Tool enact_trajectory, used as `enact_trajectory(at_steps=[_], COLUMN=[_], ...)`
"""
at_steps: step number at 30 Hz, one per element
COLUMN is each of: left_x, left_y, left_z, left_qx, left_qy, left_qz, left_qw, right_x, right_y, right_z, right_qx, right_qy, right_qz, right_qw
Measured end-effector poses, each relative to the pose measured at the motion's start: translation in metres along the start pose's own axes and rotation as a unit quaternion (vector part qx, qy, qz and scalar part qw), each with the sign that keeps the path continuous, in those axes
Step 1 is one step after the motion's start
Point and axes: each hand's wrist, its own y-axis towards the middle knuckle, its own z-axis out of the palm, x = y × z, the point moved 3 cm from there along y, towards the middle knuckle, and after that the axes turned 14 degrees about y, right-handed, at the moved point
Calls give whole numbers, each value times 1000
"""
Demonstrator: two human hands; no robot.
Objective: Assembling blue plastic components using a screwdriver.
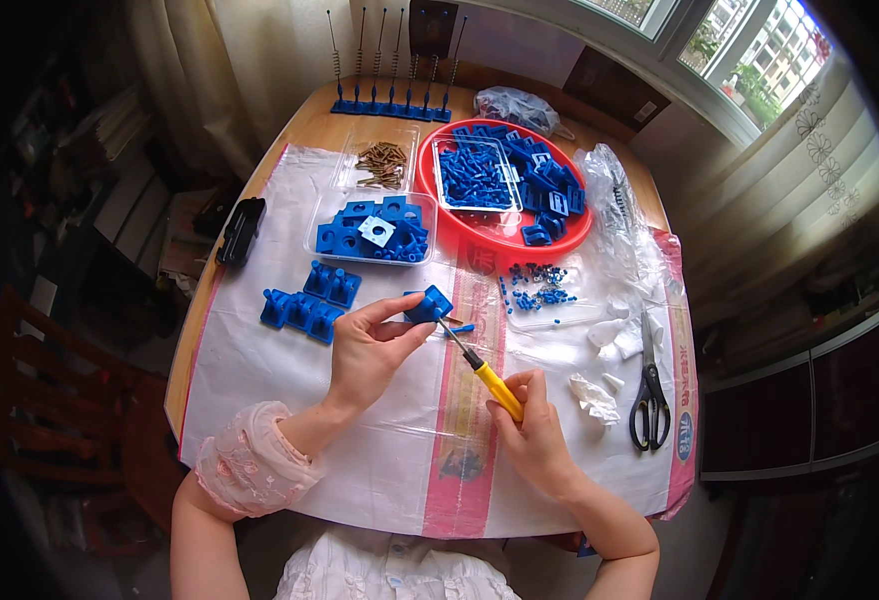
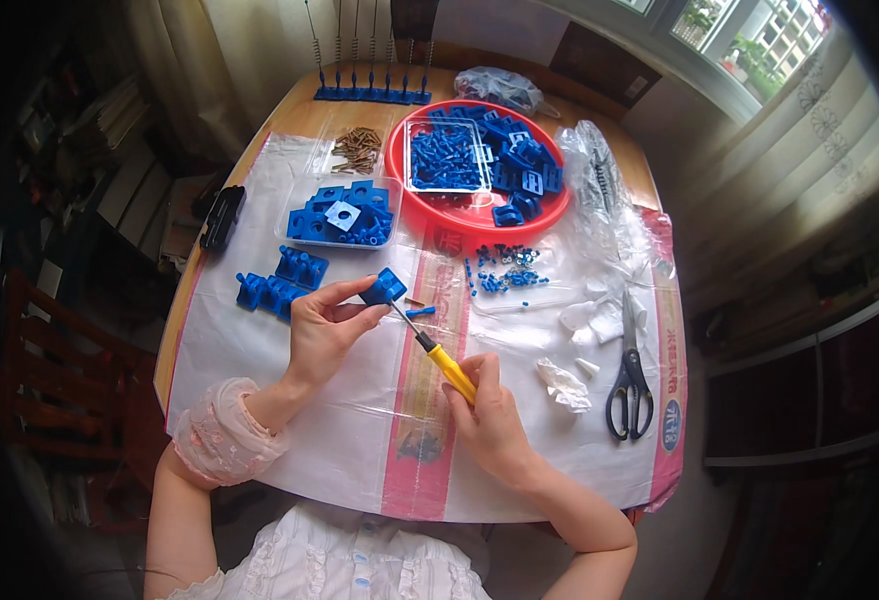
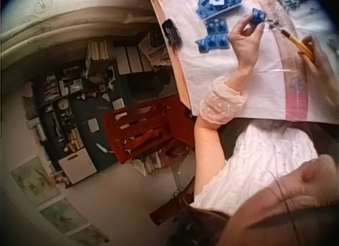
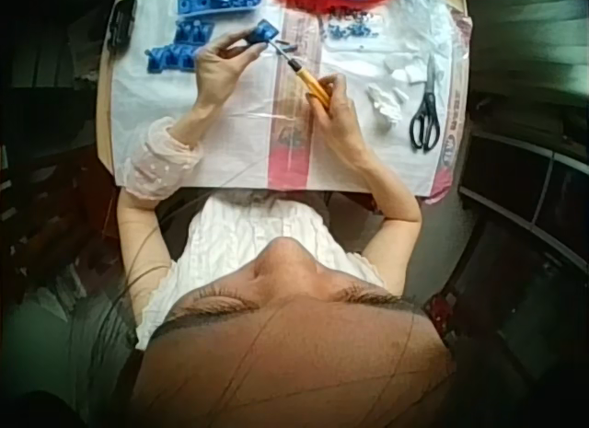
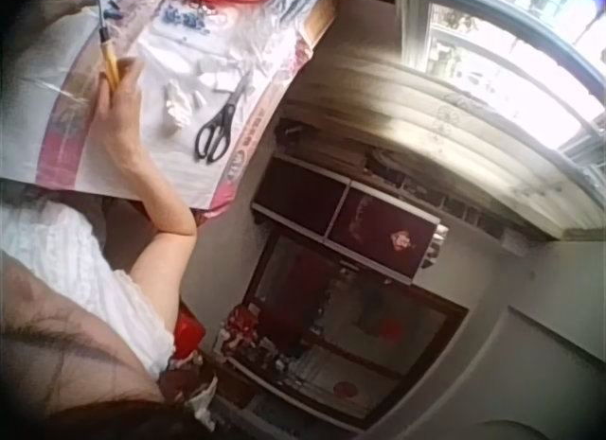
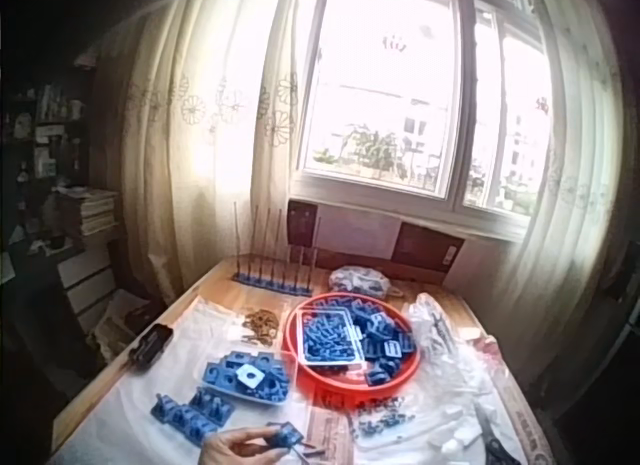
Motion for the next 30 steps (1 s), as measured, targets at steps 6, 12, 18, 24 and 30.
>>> enact_trajectory(at_steps=[6, 12, 18, 24, 30], left_x=[0, 3, 2, 3, 4], left_y=[0, 0, 0, 1, 1], left_z=[-1, 0, -1, -1, -1], left_qx=[-2, 0, 1, -6, -7], left_qy=[-7, -7, -5, -18, -15], left_qz=[-2, -6, 0, 1, -2], left_qw=[1000, 1000, 1000, 1000, 1000], right_x=[5, 4, 2, 3, 10], right_y=[4, 5, 2, -1, 1], right_z=[-3, -6, -4, -1, -3], right_qx=[-9, 14, 14, 5, -5], right_qy=[-30, -54, 83, 29, -34], right_qz=[-20, -21, 60, 39, -15], right_qw=[999, 998, 995, 999, 999])
